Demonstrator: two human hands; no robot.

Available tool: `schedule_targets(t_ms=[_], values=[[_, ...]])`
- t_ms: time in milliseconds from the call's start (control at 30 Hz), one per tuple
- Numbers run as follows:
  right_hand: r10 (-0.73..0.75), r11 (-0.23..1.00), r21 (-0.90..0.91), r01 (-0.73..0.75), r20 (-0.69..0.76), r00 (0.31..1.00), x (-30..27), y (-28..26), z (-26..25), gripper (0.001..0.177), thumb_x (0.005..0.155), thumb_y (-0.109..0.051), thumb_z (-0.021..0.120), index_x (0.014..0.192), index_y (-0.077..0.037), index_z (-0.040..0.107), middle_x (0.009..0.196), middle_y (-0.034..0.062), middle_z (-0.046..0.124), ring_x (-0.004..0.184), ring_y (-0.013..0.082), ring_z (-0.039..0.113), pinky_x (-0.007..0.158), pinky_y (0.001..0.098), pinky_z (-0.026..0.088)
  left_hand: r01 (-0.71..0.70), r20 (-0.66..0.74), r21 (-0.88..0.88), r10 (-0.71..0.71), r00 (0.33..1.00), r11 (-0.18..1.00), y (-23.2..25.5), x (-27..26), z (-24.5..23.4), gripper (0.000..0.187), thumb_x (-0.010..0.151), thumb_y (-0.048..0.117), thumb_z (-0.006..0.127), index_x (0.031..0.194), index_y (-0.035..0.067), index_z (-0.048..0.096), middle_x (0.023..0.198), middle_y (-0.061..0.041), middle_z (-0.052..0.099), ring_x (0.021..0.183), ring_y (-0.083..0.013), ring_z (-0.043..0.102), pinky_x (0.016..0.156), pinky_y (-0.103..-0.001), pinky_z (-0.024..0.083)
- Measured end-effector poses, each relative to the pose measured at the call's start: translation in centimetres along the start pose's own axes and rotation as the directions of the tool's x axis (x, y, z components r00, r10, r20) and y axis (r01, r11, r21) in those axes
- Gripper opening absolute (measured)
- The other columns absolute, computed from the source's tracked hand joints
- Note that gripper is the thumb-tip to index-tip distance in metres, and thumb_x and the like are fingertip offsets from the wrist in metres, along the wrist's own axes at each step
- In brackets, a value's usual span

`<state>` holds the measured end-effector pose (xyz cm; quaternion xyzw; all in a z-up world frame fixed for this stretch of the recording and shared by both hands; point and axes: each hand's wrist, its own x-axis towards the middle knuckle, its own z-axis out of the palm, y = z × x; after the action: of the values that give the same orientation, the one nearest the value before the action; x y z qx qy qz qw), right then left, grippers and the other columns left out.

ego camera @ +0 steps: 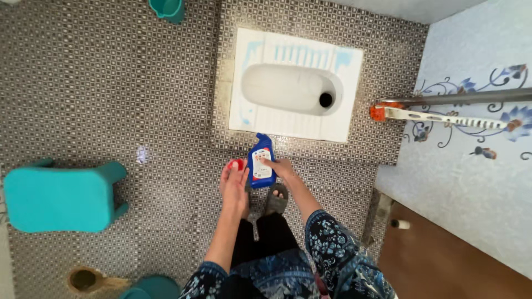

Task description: The person cleans a squat toilet by first scrubbing the surface with a long-handled brush. They then pour blue liquid cleaner into the bowl and continue scrubbing the interior and surrounding tiles. Finally, they flush the toilet and retrieve a packet of detergent from a wall shelf.

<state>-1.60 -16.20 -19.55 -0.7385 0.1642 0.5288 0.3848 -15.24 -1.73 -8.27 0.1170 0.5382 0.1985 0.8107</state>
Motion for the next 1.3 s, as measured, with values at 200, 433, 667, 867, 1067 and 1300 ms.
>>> schedule_targets(t_ms=[200,433,667,867,1067,1300], values=[[-0.073,0.988,0.144,0.05,0.16,0.984,3.9,3.0,1.0,0.068,0.079,-0.045,0.083,0.12,0.008,0.07,0.11,0.0173,0.078,0.093,0.0235,0.077,0.081,0.0367,0.061,-0.051,0.066,-0.023,0.053,0.996,0.998,-3.2,3.1,-4.1,0.032,0.098,0.022,0.068,0.123,0.005,0.056,0.126,-0.015,0.068,0.122,-0.0266,0.066,0.106,-0.039,0.054],[-0.031,0.998,0.061,0.02,0.188,0.982,4.1,2.7,3.3,0.069,0.08,-0.045,0.081,0.125,0.006,0.068,0.113,0.0168,0.077,0.096,0.0226,0.076,0.082,0.0344,0.06,-0.082,0.049,-0.02,0.083,0.995,0.996,-2.8,3.6,-5.5,0.035,0.098,0.021,0.067,0.126,0.002,0.055,0.127,-0.016,0.066,0.127,-0.0281,0.063,0.109,-0.042,0.052],[0.005,0.998,0.058,-0.014,0.154,0.988,6.3,4.3,4.3,0.074,0.08,-0.047,0.081,0.124,0.011,0.067,0.112,0.0203,0.077,0.093,0.0274,0.078,0.079,0.0372,0.063,-0.065,-0.01,0.017,0.065,0.998,0.998,-1.6,3.3,-5.8,0.039,0.097,0.02,0.068,0.128,0.002,0.052,0.126,-0.015,0.066,0.126,-0.0274,0.064,0.108,-0.041,0.052],[0.011,0.998,0.067,-0.017,0.086,0.996,7.9,5.5,2.2,0.074,0.078,-0.048,0.082,0.122,0.01,0.067,0.111,0.0197,0.078,0.092,0.0267,0.079,0.077,0.0363,0.064,-0.064,-0.004,0.054,0.064,0.998,0.996,-2.3,3.1,-6.1,0.04,0.096,0.019,0.069,0.128,0.001,0.053,0.128,-0.017,0.066,0.124,-0.0281,0.065,0.106,-0.041,0.05],[0.047,0.999,0.029,-0.047,-0.024,0.999,8.3,6.3,-0.4,0.069,0.077,-0.047,0.084,0.117,0.008,0.071,0.103,0.0182,0.079,0.083,0.0253,0.079,0.067,0.0371,0.064,-0.059,0.031,0.039,0.058,0.998,0.997,-3.8,3.0,-6.7,0.035,0.097,0.02,0.069,0.125,0.004,0.055,0.127,-0.016,0.065,0.125,-0.0276,0.065,0.107,-0.04,0.054],[0.05,0.99,0.136,-0.037,-0.099,0.994,8.0,8.3,-4.6,0.067,0.076,-0.043,0.087,0.112,0.011,0.069,0.098,0.0186,0.078,0.076,0.0242,0.079,0.057,0.0354,0.062,-0.045,0.036,0.074,0.043,0.998,0.996,-5.0,2.4,-6.7,0.029,0.098,0.019,0.068,0.12,0.004,0.058,0.125,-0.015,0.068,0.124,-0.0274,0.066,0.106,-0.04,0.055]])
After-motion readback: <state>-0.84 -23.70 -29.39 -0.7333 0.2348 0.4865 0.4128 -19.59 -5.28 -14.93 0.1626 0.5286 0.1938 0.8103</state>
